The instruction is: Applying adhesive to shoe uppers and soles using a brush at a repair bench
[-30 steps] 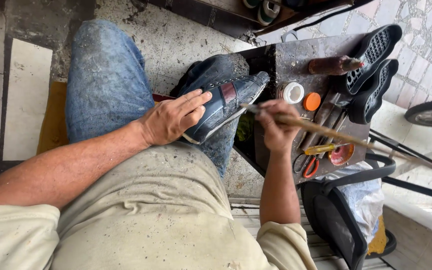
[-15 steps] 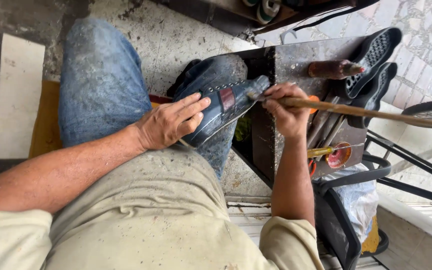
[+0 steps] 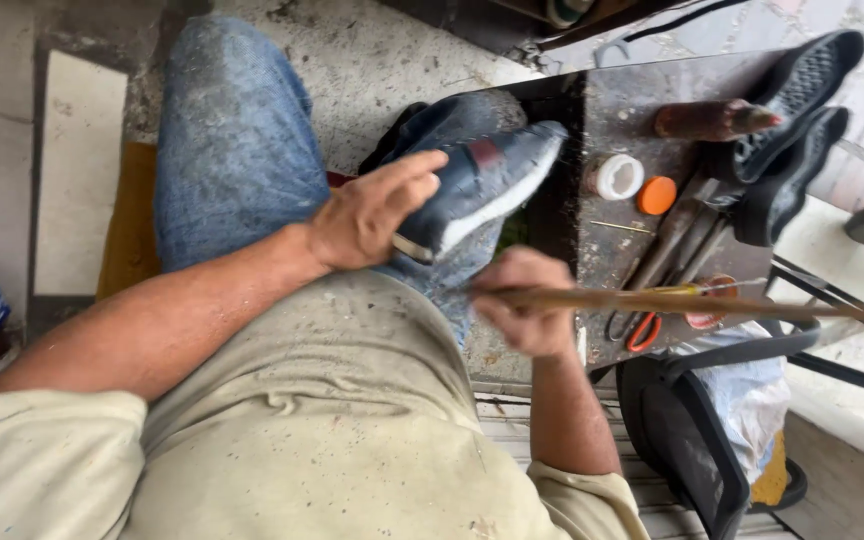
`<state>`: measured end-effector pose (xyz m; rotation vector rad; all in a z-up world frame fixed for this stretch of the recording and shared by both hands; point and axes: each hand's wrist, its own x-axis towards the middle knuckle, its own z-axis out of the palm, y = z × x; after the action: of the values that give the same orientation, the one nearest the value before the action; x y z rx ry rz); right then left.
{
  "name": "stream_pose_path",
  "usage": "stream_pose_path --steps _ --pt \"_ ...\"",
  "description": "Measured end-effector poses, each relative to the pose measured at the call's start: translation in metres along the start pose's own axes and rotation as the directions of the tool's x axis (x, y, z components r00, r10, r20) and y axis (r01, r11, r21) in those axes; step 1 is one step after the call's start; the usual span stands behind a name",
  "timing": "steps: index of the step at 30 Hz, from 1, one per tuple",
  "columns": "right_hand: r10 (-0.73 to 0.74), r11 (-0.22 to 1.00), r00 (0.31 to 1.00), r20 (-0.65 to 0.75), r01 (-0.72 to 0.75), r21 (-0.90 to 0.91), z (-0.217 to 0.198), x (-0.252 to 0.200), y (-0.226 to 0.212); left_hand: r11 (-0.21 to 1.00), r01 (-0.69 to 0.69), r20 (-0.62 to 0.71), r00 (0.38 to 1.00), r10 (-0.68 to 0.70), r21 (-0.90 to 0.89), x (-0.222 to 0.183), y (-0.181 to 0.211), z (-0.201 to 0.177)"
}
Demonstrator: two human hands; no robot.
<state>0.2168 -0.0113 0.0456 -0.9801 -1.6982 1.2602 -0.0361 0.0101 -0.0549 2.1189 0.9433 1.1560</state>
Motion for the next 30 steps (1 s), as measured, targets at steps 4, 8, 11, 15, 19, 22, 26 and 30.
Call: stream_pose_path --steps 4,8,11,15,19,22,26,30 --pt "-0.223 0.934 0.837 -0.5 0.036 -0.356 -0.102 -0.001 0.036 0.952 0.26 -0.092 0.956 -0.277 -0.162 0.0 -0.005 -0.005" --pt "-0.086 0.973 0.754 -0.652 -0.076 -0.216 -0.139 0.001 0.061 0.933 0.282 -0.126 0.941 -0.314 -0.223 0.007 -0.002 -0.008" --pt "-0.039 0.953 0.766 -0.642 -0.166 -0.255 -0.135 0.008 0.08 0.904 0.363 -0.078 0.918 -0.389 -0.227 0.015 -0.002 -0.01" --pt "-0.058 0.876 0.796 -0.602 -0.249 -0.414 -0.14 0.006 0.11 0.899 0.378 -0.112 0.906 -0.408 -0.221 0.039 -0.001 -0.018" --pt "-0.032 0.888 0.698 -0.715 -0.308 -0.34 -0.144 -0.003 0.12 0.914 0.289 -0.07 0.944 -0.321 -0.285 0.078 0.025 -0.053" --pt "0.117 0.96 0.495 -0.861 -0.279 -0.03 -0.136 -0.001 0.103 0.946 0.276 -0.093 0.951 -0.295 -0.172 0.093 0.044 -0.075" --pt "0.371 0.926 0.385 -0.845 -0.217 0.308 -0.134 -0.011 0.105 0.98 0.195 -0.029 0.981 -0.194 0.04 0.1 0.057 -0.095" --pt "0.379 0.924 0.403 -0.833 -0.117 0.364 -0.131 -0.019 0.126 0.977 0.15 -0.034 0.989 -0.147 0.153 0.104 0.061 -0.101"
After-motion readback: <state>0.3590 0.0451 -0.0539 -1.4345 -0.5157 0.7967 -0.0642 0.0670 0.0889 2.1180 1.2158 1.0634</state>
